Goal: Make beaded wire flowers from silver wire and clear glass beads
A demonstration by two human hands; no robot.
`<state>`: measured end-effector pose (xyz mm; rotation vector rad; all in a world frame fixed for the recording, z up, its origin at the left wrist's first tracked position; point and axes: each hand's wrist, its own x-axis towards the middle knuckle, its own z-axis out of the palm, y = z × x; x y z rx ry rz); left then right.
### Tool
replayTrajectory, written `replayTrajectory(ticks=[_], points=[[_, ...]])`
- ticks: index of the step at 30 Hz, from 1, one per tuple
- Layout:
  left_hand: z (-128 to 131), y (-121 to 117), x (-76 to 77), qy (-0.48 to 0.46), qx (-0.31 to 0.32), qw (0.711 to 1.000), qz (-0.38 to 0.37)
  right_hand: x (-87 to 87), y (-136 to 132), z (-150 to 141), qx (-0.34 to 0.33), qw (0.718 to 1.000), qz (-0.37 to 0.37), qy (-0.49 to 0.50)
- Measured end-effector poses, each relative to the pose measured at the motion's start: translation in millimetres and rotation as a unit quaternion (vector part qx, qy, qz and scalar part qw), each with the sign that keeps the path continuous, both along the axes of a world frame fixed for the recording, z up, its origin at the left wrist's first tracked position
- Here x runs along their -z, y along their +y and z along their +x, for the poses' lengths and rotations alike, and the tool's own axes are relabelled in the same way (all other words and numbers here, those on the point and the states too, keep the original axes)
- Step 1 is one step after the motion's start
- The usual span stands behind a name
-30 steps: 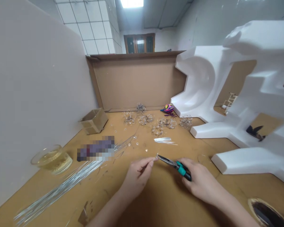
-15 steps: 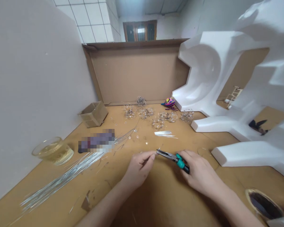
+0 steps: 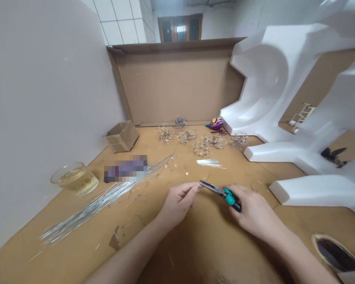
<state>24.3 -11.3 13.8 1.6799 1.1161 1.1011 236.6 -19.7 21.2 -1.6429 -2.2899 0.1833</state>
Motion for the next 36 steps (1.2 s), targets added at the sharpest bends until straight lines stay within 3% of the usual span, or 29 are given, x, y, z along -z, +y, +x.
replayTrajectory(ticks=[12,22,32,36], points=[[1,1,0.5,0.005,-0.018,1.000,0.016,-1.8,-5,-3,0.029,0.998,0.041,-0.041],[5,-2,5.4,0.029,-0.079,0.995,0.058,-0.8,-3,-9,0.006,0.996,-0.065,0.063],[7,-4,4.6,0.055,-0.076,0.991,0.093,7.5,-9,-14,0.044,0.989,0.126,-0.068],[7,-4,3.3,0.043,-0.077,0.993,0.073,8.6,-11,-15,0.048,0.985,0.144,-0.079]])
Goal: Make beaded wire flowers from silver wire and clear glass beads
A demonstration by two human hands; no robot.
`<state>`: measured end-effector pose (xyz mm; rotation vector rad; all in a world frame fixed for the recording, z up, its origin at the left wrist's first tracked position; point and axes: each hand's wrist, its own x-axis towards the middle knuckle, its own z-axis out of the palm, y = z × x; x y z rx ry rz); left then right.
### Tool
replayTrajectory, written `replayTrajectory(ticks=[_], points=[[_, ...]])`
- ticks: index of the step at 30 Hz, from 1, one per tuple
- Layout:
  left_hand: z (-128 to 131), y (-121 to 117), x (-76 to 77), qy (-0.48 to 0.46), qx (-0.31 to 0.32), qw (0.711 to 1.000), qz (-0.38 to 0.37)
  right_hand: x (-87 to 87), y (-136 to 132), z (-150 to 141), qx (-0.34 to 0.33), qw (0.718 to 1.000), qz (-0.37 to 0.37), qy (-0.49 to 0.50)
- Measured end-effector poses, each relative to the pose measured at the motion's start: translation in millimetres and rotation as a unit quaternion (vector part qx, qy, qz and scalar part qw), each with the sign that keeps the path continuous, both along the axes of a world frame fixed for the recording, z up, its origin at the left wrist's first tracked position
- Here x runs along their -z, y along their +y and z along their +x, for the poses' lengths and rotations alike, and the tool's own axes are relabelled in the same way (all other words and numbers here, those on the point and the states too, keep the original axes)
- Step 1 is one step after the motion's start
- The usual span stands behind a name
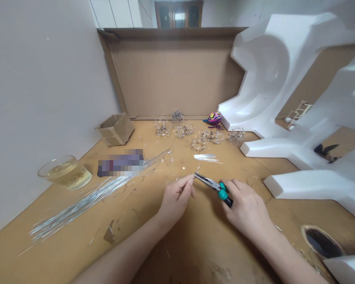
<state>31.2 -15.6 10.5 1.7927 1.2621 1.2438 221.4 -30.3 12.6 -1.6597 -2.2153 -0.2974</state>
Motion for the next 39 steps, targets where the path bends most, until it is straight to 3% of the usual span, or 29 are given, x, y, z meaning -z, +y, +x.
replayTrajectory(ticks=[14,20,28,39], points=[[-2,2,0.6,-0.025,0.011,1.000,-0.012,-3.0,-1,0,0.007,1.000,-0.004,0.010],[-9,8,-5.2,-0.072,0.043,0.994,-0.070,-9.1,10,8,-0.028,0.993,-0.095,0.065],[-16,12,-7.1,-0.117,0.122,0.977,-0.126,-25.8,9,17,-0.051,0.993,-0.100,0.043],[-15,10,-8.6,-0.102,0.156,0.971,-0.147,-38.3,6,19,-0.066,0.994,-0.087,0.011]])
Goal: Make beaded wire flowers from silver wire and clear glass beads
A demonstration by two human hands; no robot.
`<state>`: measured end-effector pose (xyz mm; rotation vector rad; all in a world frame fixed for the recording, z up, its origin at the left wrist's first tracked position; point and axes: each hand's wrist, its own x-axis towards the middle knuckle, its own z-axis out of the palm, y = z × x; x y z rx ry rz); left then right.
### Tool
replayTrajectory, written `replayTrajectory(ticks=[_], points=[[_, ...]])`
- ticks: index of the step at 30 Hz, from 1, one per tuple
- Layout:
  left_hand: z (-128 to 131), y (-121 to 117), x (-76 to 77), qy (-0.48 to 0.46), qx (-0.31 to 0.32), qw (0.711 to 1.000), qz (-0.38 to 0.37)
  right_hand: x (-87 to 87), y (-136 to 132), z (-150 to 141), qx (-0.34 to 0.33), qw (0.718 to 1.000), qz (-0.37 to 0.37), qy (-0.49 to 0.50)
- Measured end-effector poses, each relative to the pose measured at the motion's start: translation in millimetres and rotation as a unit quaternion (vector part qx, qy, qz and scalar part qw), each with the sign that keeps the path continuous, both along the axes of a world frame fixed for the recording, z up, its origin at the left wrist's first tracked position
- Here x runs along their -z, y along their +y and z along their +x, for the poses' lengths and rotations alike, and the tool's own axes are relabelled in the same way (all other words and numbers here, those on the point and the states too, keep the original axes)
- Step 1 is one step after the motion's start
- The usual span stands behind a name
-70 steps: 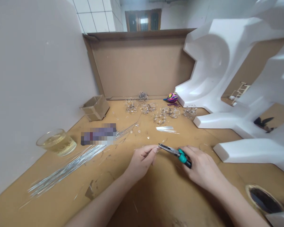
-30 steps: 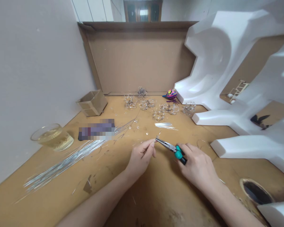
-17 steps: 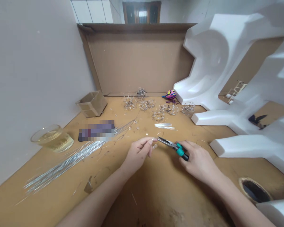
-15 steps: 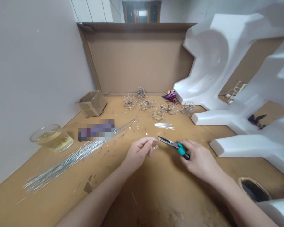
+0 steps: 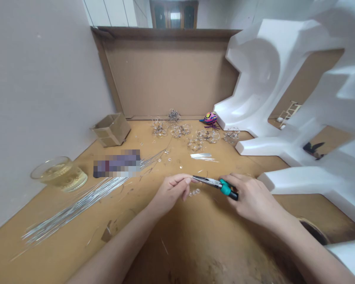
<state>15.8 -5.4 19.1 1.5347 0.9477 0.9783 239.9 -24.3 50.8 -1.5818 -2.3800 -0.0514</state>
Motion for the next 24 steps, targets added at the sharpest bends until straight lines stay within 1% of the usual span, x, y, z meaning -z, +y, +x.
replayTrajectory(ticks=[11,18,24], points=[[2,-1,1.4,-0.015,0.013,1.000,-0.016,-4.0,-7,-2,0.027,0.999,-0.018,-0.020],[3,0,3.1,-0.051,0.014,0.998,-0.033,-8.3,-9,-1,0.034,0.999,-0.032,-0.014],[2,1,4.2,-0.071,0.022,0.996,-0.039,-13.7,-11,-2,0.022,0.998,-0.048,-0.022]])
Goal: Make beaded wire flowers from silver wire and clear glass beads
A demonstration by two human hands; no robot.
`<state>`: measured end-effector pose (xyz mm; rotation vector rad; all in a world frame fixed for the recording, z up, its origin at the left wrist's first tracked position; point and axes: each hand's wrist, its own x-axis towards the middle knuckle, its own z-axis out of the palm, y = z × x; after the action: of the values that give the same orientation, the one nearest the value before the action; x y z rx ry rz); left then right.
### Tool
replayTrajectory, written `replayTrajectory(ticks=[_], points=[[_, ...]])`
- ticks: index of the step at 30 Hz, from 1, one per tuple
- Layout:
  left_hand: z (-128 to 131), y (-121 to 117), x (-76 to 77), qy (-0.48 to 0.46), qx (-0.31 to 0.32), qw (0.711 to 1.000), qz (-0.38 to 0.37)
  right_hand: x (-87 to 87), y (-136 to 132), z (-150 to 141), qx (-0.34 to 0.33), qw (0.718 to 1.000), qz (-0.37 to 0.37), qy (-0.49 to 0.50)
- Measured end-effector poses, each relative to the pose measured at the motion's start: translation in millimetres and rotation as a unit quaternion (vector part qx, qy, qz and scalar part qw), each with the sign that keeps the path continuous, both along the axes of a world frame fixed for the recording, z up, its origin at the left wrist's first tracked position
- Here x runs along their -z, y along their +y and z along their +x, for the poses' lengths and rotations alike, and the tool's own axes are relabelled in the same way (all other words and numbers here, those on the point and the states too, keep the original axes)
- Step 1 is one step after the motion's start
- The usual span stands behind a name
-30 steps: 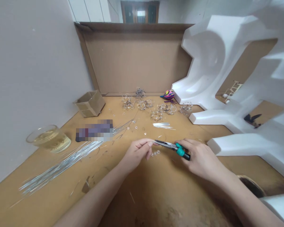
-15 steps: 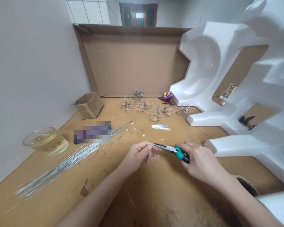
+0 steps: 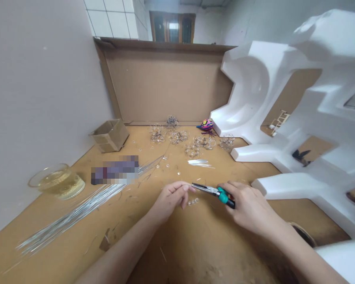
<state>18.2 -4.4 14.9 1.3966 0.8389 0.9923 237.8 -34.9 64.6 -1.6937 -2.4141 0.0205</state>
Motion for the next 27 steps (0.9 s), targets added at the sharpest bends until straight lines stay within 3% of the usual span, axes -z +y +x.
replayTrajectory(ticks=[13,27], points=[[0.7,-1.1,2.1,-0.030,-0.007,0.999,-0.013,0.7,-2.3,-1.8,0.012,0.999,0.036,-0.030],[2.0,-1.4,3.4,-0.007,-0.015,1.000,-0.003,-3.2,-4.8,-0.3,0.012,0.999,0.028,-0.040]])
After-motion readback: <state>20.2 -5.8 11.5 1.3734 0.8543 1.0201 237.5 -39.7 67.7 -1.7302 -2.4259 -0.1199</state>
